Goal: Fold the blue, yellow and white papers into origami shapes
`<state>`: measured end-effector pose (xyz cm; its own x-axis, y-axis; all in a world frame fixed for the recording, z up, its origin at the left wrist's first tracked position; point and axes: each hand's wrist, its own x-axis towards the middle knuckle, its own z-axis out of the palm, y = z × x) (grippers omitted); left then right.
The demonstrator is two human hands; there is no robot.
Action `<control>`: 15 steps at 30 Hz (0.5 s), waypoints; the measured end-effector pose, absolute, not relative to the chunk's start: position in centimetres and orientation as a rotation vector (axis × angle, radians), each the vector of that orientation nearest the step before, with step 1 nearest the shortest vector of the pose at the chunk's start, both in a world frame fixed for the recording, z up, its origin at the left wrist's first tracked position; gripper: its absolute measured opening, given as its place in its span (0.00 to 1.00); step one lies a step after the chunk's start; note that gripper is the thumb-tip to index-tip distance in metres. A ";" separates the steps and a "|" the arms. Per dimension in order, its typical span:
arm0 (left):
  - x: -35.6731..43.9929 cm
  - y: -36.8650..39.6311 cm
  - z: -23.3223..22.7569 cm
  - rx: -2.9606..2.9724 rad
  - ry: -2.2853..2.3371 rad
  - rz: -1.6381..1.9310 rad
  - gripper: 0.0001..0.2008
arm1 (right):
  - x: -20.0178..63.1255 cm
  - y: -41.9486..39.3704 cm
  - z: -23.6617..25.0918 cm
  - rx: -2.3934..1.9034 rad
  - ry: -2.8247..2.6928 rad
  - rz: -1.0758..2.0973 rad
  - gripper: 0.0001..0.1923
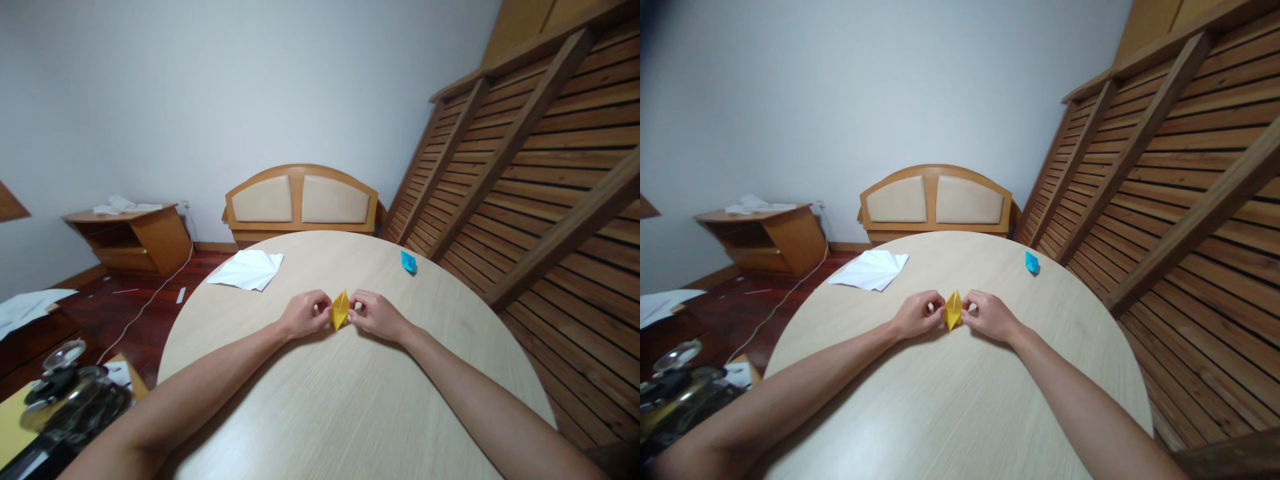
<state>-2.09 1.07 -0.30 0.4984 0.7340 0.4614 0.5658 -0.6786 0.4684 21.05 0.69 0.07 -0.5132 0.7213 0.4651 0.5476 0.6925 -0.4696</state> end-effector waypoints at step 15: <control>-2.0 1.0 -0.2 2.488 1.080 0.958 0.05 | 20.6 0.5 0.1 -0.940 -2.243 0.307 0.05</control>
